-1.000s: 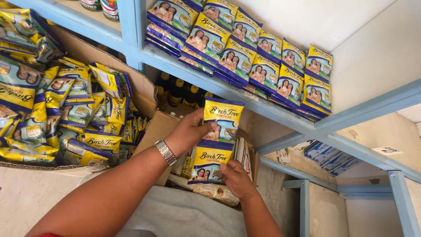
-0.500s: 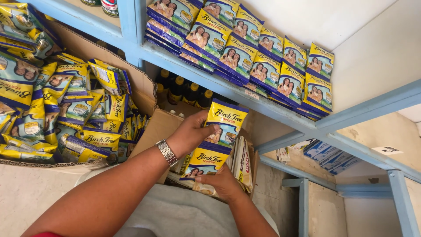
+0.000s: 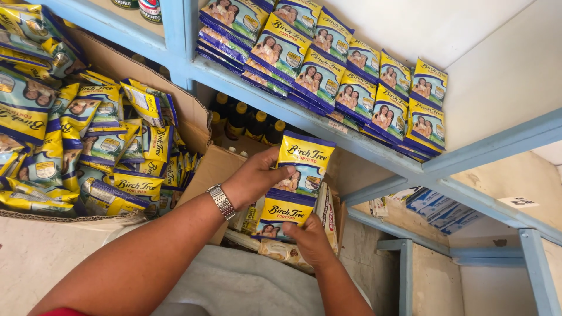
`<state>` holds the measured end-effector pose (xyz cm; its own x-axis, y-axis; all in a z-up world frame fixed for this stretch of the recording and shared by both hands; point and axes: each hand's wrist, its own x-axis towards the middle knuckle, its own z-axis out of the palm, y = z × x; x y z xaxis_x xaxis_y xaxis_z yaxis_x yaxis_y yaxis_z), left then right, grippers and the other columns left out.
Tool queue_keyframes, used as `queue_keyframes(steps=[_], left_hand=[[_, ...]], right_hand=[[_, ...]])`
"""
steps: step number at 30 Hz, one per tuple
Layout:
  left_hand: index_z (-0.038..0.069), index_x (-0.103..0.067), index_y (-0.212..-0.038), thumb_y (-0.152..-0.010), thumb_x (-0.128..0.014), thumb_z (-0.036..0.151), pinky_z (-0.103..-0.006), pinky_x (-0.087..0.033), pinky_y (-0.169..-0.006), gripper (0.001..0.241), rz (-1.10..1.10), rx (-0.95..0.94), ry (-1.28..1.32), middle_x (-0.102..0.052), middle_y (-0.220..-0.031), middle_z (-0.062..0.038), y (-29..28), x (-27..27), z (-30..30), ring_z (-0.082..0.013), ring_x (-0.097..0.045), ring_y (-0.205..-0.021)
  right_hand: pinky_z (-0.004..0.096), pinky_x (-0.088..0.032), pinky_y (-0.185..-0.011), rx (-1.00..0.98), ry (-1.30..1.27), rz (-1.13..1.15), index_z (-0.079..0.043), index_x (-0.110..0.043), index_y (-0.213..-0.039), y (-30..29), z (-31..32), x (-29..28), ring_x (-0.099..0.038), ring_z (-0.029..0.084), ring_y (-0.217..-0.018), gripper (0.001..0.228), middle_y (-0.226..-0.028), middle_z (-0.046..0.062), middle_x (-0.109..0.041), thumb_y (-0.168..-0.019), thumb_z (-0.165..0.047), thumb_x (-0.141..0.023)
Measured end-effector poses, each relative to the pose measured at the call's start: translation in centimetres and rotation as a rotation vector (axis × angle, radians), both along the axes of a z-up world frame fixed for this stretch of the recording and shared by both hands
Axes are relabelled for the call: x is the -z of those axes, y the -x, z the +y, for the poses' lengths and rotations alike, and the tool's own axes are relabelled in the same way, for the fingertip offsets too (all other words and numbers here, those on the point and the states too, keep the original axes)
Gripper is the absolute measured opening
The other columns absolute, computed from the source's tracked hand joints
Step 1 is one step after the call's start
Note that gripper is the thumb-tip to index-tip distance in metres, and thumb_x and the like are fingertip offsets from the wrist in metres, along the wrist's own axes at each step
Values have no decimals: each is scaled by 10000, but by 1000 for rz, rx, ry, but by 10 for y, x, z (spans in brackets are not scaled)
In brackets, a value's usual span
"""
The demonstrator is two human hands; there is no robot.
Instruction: Organizing and stocking small milk powder packets on lower grocery shelves.
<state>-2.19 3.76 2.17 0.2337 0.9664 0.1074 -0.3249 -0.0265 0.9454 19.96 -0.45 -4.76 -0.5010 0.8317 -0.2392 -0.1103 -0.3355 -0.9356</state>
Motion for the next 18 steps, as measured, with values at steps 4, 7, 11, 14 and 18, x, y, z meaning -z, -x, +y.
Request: queue_keyframes(steps=[4,7,11,14,18], left_hand=[[48,-631,-1216,-977,-631,109,-282,-573,-872,247,19,30,11,-739,-1103,-18,-2,-1,-1,-67,-676,-990],[48,-628,-1215,-978,-634,114,-279,-569,-872,246,39,25,5,-737,-1099,-17,-3,1,-1,-63,-671,-986],[29,-644,-1180,-985,-657,138,-290,-575,-858,223,90,37,25,-738,-1060,-35,-7,8,-1,-76,-669,-965],[46,-638,-1190,-973,-646,152,-286,-574,-834,242,49,136,15,-729,-1049,-34,-17,18,-4,-81,-676,-929],[55,-640,-1210,-930,-695,157,-266,-552,-842,303,328,175,-116,-732,-1071,-25,-25,20,-12,-62,-666,-951]], right_hand=[[295,-559,-893,70,-61,-4,12,-711,-1205,-12,5,7,-701,130,-988,321,-1108,75,-770,-912,-108,-760],[319,-542,-894,45,-96,-27,15,-709,-1213,-15,5,8,-684,139,-993,318,-1121,82,-764,-931,-124,-756],[333,-489,-1027,107,-178,189,-25,-613,-1320,-12,6,-5,-648,140,-1148,419,-1253,64,-698,-935,-144,-726],[352,-479,-1062,212,-248,287,-3,-589,-1362,-27,15,4,-631,161,-1180,435,-1284,84,-673,-977,-170,-701],[389,-509,-1023,365,-276,347,-5,-597,-1273,-30,14,-2,-657,199,-1125,314,-1235,106,-692,-1016,-159,-691]])
